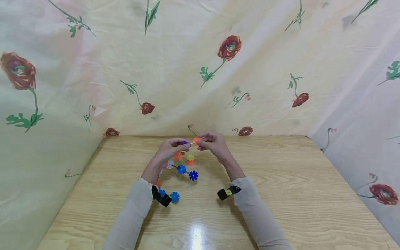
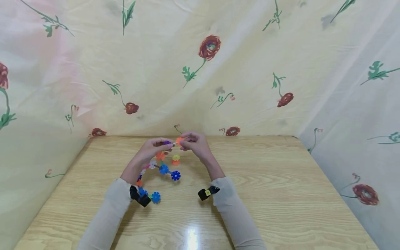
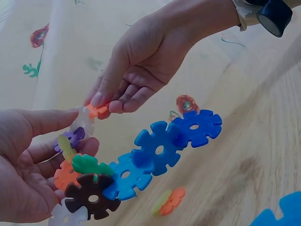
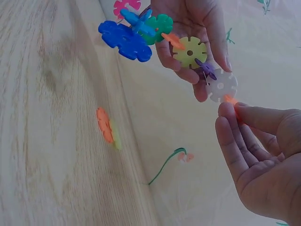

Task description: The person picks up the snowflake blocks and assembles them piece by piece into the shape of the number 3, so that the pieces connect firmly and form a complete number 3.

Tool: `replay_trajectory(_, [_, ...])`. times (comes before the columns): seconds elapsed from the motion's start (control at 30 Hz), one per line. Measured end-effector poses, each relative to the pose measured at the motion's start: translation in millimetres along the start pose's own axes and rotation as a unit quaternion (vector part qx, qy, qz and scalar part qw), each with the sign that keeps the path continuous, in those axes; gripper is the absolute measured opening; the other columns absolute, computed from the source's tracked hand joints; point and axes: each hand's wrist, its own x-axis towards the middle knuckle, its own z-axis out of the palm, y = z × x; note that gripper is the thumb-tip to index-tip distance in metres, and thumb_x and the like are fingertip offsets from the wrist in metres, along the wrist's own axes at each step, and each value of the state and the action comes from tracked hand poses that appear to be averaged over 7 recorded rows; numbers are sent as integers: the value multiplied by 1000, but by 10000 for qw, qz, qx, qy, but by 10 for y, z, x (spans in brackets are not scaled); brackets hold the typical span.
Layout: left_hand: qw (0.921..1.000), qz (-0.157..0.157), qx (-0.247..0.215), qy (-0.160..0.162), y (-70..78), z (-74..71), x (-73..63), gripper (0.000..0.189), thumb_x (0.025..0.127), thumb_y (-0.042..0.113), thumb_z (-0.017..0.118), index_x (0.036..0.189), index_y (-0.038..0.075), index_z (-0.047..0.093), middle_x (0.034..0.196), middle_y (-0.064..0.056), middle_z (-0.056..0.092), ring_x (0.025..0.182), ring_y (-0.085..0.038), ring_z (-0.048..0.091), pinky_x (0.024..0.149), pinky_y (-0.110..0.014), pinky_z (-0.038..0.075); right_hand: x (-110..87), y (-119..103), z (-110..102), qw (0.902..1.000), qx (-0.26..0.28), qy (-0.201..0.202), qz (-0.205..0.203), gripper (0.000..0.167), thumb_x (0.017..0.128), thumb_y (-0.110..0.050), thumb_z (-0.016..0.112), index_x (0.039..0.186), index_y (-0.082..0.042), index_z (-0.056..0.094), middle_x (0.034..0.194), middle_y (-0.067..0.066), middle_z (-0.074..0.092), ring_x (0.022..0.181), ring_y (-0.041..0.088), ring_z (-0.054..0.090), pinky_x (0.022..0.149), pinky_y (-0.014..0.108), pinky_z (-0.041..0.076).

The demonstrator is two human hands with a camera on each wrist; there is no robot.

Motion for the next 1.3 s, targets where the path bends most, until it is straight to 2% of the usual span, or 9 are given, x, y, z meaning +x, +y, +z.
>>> replay_trajectory(0.17, [9997,107,-181,90,-6,26,-1,32,96,19,73,123,3,71,109,-8,74,117,-45,60,107,-58,48,-9,-6,-24,9998,-121,-64,-170,25,95,-2,70,117,8,68,94,14,77,73,11,73,82,48,63])
replay_trajectory(0.27, [9998,115,-126,110,-6,26,0,34,94,20,75,123,3,72,106,-1,75,112,-37,64,107,-57,48,-11,-14,-39,9997,-35,-125,-230,23,93,1,70,114,10,68,94,15,76,72,12,73,86,57,60])
replay_trajectory(0.37, [9998,118,-112,127,4,25,-4,34,93,20,76,123,3,73,109,-2,76,106,-27,67,108,-57,48,-7,-22,-48,9994,37,-152,-295,21,92,3,71,112,12,69,91,11,76,71,11,73,86,59,59])
replay_trajectory(0.53, [9997,141,-92,158,19,29,-8,33,92,19,77,121,4,74,113,-6,76,100,-16,69,107,-55,50,4,-17,-54,9987,96,-198,-452,21,91,5,71,110,14,69,89,7,75,70,11,73,77,41,64])
replay_trajectory(0.67, [9997,117,-118,193,25,28,-14,32,91,20,78,119,5,74,110,-3,76,101,-17,68,104,-51,52,9,-12,-43,9984,116,-200,-524,21,91,4,72,109,14,69,89,8,76,70,12,73,74,34,64])
replay_trajectory(0.87, [9994,185,-199,223,32,27,-23,31,92,19,77,119,4,74,103,0,76,102,-23,67,92,-36,57,20,-7,-9,9974,171,-130,-681,20,90,6,72,108,14,69,87,5,76,70,13,74,78,48,63])
replay_trajectory(1.0, [9992,245,-257,190,19,15,-8,32,92,19,77,120,3,73,101,2,74,106,-30,65,86,-29,57,27,2,10,9972,204,-72,-709,20,90,6,72,108,14,68,86,4,76,70,12,74,76,39,64])
replay_trajectory(1.13, [9991,319,-277,104,9,-4,14,34,95,18,74,125,3,70,107,-1,70,108,-30,64,97,-39,56,40,16,28,9975,253,-12,-660,21,92,4,71,111,13,67,87,3,76,72,11,74,74,30,64])
replay_trajectory(1.3, [9982,424,-389,-197,13,4,38,39,99,17,69,136,7,63,118,-8,65,107,-22,65,111,-59,45,68,47,72,9973,287,96,-662,21,93,1,71,111,11,68,87,8,77,72,12,75,75,32,64])
